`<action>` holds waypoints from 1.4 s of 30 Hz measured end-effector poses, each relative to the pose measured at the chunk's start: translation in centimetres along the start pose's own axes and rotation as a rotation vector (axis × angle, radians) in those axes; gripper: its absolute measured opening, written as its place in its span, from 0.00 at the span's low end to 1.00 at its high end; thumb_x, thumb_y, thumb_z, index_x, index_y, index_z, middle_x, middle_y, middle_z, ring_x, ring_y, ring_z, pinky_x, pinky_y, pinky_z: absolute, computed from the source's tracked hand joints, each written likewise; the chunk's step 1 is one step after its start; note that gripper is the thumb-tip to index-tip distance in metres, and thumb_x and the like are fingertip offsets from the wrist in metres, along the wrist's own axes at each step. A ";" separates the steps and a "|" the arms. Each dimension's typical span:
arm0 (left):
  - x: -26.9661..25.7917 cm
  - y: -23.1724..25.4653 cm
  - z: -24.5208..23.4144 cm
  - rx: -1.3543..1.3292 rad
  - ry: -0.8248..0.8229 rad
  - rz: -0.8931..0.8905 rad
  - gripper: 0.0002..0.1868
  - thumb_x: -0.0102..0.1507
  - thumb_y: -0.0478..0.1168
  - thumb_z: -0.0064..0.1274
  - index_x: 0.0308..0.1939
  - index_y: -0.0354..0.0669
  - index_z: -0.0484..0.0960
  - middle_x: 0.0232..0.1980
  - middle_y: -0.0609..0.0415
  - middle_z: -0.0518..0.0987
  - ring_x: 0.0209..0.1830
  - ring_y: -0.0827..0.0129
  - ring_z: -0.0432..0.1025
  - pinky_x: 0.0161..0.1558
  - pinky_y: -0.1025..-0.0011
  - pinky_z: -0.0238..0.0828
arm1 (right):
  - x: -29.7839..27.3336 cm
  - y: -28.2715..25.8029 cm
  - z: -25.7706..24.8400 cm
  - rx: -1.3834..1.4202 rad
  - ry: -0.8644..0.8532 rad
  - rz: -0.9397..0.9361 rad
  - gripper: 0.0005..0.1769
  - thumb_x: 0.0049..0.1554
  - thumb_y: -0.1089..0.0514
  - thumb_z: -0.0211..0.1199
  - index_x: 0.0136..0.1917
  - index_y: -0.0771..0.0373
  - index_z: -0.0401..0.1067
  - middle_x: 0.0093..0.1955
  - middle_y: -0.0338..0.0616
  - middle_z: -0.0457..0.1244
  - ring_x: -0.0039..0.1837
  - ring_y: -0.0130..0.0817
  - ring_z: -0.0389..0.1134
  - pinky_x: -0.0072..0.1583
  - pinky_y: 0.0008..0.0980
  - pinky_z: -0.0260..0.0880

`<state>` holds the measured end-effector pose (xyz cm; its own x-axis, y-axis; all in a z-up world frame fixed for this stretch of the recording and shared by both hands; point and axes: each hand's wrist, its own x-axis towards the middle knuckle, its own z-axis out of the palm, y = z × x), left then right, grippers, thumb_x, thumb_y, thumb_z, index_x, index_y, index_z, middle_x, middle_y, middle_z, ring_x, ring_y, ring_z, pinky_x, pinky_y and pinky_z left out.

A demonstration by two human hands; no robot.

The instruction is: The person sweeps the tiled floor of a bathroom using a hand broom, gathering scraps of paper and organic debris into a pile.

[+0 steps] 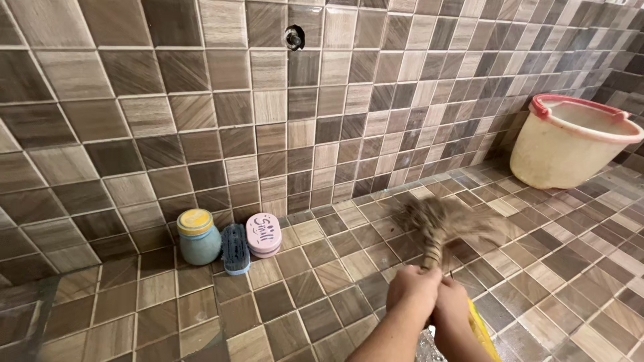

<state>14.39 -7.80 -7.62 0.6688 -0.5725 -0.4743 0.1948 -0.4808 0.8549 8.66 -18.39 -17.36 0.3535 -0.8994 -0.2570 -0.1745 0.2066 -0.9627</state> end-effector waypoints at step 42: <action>0.1 -2.5 1.8 0.115 0.043 0.058 0.29 0.66 0.63 0.43 0.67 0.57 0.73 0.62 0.50 0.78 0.62 0.53 0.73 0.63 0.56 0.70 | -2.3 1.6 -0.7 -0.098 0.018 -0.084 0.17 0.59 0.54 0.61 0.52 0.71 0.77 0.36 0.52 0.68 0.30 0.37 0.63 0.32 0.39 0.59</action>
<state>12.64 -7.88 -10.14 0.7074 -0.5738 -0.4128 0.0725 -0.5221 0.8498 6.97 -16.24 -18.24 0.3545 -0.9188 -0.1733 -0.2345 0.0920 -0.9678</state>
